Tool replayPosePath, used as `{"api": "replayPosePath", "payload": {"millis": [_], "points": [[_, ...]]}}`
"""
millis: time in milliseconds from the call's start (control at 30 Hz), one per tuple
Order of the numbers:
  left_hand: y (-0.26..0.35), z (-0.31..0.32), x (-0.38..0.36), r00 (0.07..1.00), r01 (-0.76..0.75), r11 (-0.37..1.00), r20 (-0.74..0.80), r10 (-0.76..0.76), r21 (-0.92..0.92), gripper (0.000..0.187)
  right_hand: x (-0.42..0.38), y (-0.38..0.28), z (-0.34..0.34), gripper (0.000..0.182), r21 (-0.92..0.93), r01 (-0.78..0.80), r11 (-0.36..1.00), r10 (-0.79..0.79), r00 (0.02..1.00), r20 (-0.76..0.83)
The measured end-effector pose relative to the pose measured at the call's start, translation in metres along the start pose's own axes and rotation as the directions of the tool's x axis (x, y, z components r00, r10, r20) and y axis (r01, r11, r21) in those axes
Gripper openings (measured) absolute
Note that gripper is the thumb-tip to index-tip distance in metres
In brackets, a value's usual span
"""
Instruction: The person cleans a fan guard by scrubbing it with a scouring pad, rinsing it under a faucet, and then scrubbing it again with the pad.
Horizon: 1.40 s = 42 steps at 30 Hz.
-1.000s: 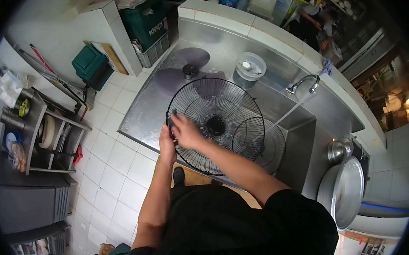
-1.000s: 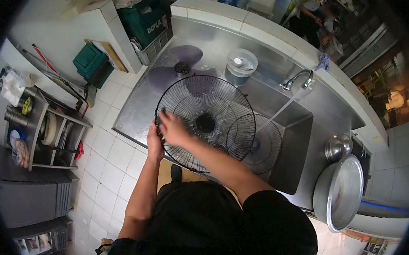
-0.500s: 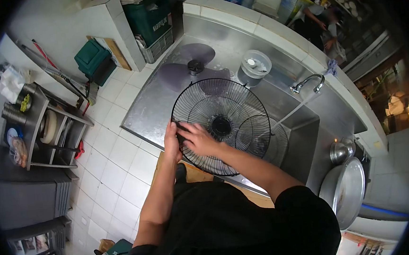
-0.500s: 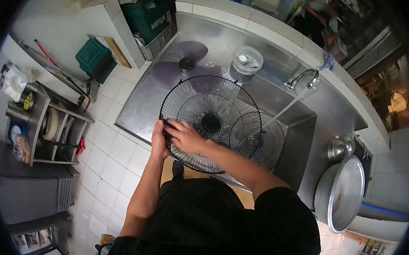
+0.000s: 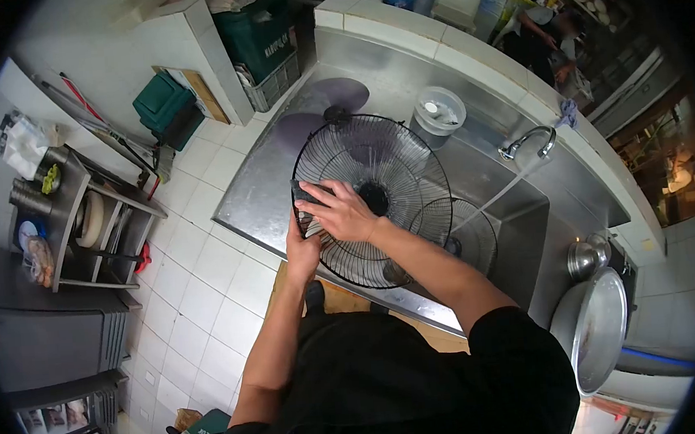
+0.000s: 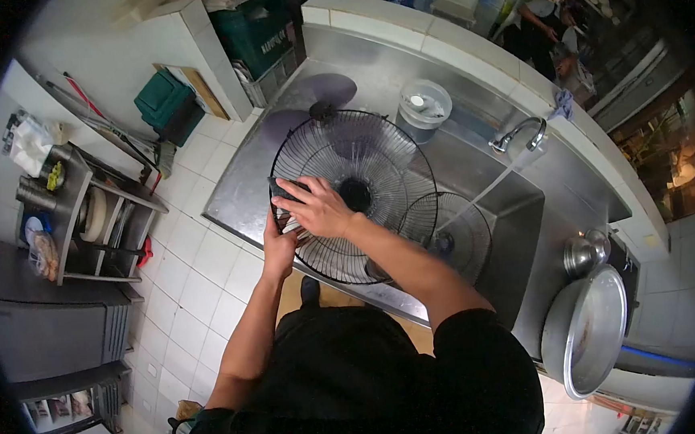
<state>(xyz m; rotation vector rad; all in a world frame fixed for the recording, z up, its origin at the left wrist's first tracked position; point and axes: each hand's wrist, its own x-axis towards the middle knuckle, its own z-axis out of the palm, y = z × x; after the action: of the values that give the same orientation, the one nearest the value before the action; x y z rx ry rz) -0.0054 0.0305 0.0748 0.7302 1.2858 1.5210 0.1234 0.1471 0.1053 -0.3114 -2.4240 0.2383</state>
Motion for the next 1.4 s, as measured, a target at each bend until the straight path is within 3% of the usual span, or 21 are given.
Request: {"api": "replayPosePath", "payload": {"millis": [167, 233, 300, 367, 433, 500, 567, 600, 633, 700, 767, 833, 867, 900, 1000, 1033, 1067, 1233, 1300, 1333, 1400], "points": [[0.011, 0.015, -0.003, 0.983, 0.063, 0.998, -0.173, -0.066, -0.027, 0.084, 0.024, 0.009, -0.013, 0.046, 0.008, 0.127, 0.992, -0.127, 0.992, -0.018], [0.001, 0.012, -0.006, 0.97, -0.082, 0.997, -0.23, 0.079, -0.002, 0.069, 0.037, 0.029, -0.011, 0.043, 0.046, 0.193, 0.98, -0.194, 0.981, 0.003], [0.015, 0.022, -0.017, 0.96, -0.02, 0.999, -0.28, 0.006, -0.046, 0.061, 0.05, 0.055, -0.012, 0.038, -0.107, -0.366, 0.924, 0.35, 0.926, -0.143], [0.016, 0.017, -0.012, 0.974, -0.003, 1.0, -0.227, 0.005, 0.01, 0.06, 0.047, 0.04, 0.0, 0.037, -0.204, -0.34, 0.918, 0.32, 0.939, -0.125], [-0.028, -0.007, 0.007, 0.98, -0.058, 0.993, -0.186, 0.075, 0.099, 0.062, 0.03, 0.008, 0.02, 0.038, -0.005, 0.143, 0.99, -0.143, 0.987, -0.07], [-0.036, -0.007, 0.006, 0.981, -0.097, 0.977, -0.147, 0.126, 0.188, 0.063, 0.032, -0.001, 0.009, 0.036, 0.099, 0.149, 0.984, -0.143, 0.987, -0.066], [0.0, 0.021, -0.017, 0.964, -0.037, 0.998, -0.265, 0.022, -0.051, 0.06, 0.03, 0.042, 0.017, 0.041, -0.106, -0.047, 0.993, 0.029, 0.986, -0.162], [0.004, 0.023, -0.021, 0.969, -0.016, 0.999, -0.247, 0.004, -0.045, 0.062, 0.033, 0.05, 0.01, 0.051, -0.112, -0.459, 0.882, 0.447, 0.887, -0.116], [0.0, 0.025, -0.023, 0.969, -0.017, 0.999, -0.249, 0.005, -0.046, 0.062, 0.027, 0.05, 0.02, 0.051, -0.113, -0.457, 0.882, 0.445, 0.888, -0.115], [-0.011, 0.025, -0.023, 0.957, -0.01, 0.999, -0.29, 0.001, -0.031, 0.065, 0.015, 0.038, 0.047, 0.06, -0.053, -0.675, 0.736, 0.592, 0.68, -0.433], [-0.024, 0.015, -0.02, 0.966, -0.002, 0.998, -0.258, -0.013, -0.056, 0.05, -0.003, 0.003, 0.066, 0.06, 0.108, -0.605, 0.789, 0.614, 0.766, -0.19], [-0.032, -0.008, -0.014, 0.933, 0.098, 0.965, -0.316, -0.174, -0.242, 0.026, -0.029, -0.042, 0.066, 0.055, 0.307, -0.596, 0.742, 0.552, 0.803, 0.225], [-0.063, -0.041, 0.002, 0.912, 0.242, 0.936, -0.27, -0.309, -0.255, 0.031, -0.047, -0.06, 0.061, 0.055, 0.303, -0.532, 0.791, 0.456, 0.842, 0.289], [-0.037, -0.039, -0.003, 0.884, 0.38, 0.835, -0.111, -0.455, -0.399, 0.046, -0.059, -0.072, 0.049, 0.056, 0.319, -0.472, 0.822, 0.344, 0.857, 0.384], [-0.022, -0.041, -0.001, 0.862, 0.409, 0.814, -0.119, -0.494, -0.412, 0.051, -0.07, -0.08, 0.023, 0.056, 0.33, -0.472, 0.817, 0.236, 0.797, 0.556], [-0.029, -0.043, 0.009, 0.878, 0.426, 0.877, -0.132, -0.46, -0.222, 0.049, -0.071, -0.078, 0.017, 0.056, 0.355, -0.483, 0.801, 0.179, 0.758, 0.628], [-0.036, -0.045, 0.018, 0.895, 0.424, 0.905, -0.138, -0.424, -0.025, 0.05, -0.077, -0.071, 0.021, 0.055, 0.412, -0.382, 0.827, 0.086, 0.811, 0.579], [-0.03, -0.042, 0.033, 0.928, 0.37, 0.929, -0.061, -0.368, 0.018, 0.047, -0.068, -0.039, 0.001, 0.053, 0.452, -0.342, 0.824, 0.024, 0.818, 0.575], [-0.029, -0.039, 0.028, 0.929, 0.368, 0.928, 0.006, -0.369, 0.054, 0.047, -0.063, -0.016, 0.003, 0.054, 0.122, -0.513, 0.85, 0.386, 0.763, 0.519], [-0.022, -0.032, 0.023, 0.918, 0.397, 0.916, -0.005, -0.398, 0.053, 0.05, -0.066, -0.01, 0.014, 0.054, 0.122, -0.514, 0.849, 0.387, 0.762, 0.518], [-0.026, -0.026, 0.017, 0.921, 0.39, 0.92, 0.006, -0.39, 0.031, 0.052, -0.061, -0.001, 0.04, 0.055, 0.095, -0.591, 0.801, 0.584, 0.806, 0.096]]}}
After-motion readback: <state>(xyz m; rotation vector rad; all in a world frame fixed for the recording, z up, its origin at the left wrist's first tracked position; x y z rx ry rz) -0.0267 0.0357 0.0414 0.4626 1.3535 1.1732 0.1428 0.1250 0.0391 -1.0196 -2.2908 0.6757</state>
